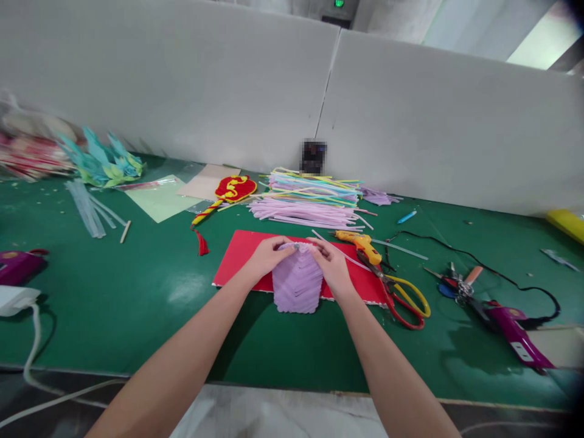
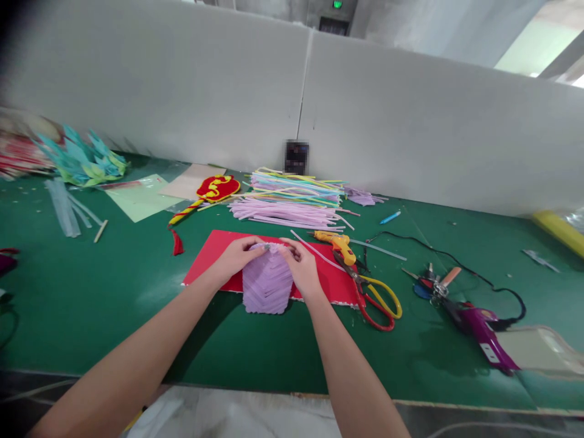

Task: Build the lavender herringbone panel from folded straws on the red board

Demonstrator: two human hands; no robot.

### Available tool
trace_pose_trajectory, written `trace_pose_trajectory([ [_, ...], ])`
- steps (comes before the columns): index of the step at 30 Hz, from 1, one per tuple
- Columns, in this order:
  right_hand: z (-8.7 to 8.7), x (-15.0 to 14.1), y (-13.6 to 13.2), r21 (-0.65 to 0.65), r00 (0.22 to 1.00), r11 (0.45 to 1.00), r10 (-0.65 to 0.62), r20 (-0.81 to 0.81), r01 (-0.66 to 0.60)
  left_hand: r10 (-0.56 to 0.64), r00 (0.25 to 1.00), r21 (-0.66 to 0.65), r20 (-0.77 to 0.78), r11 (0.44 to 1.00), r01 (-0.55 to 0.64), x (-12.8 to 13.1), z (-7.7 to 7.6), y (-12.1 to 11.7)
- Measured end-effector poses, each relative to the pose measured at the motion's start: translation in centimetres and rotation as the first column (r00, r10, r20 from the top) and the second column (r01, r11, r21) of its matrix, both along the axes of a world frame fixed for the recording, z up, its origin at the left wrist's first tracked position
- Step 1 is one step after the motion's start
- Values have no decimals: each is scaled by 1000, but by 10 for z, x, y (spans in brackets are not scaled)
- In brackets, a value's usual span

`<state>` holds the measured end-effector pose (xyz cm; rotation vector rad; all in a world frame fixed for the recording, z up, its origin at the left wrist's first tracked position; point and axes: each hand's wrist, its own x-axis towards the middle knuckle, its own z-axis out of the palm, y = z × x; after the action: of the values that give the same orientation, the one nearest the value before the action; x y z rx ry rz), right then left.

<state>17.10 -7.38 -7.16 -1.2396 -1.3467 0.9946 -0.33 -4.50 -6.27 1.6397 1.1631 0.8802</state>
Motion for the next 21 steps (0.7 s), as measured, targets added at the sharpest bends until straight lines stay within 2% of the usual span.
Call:
trace_pose_trajectory([
  [2, -2, -1, 0, -32, 1000, 999, 11, -28, -12, 3, 1000, 8, -7, 1000, -3, 0, -1, 0],
  [10, -4, -3, -2, -72, 1000, 997, 20, 24, -18, 6, 1000, 7, 25, 1000, -6, 1, -1, 0],
  [21, 2, -4, -6, -46, 998, 999, 32, 61, -29, 36, 999, -13, 28, 999, -36, 3, -3, 0],
])
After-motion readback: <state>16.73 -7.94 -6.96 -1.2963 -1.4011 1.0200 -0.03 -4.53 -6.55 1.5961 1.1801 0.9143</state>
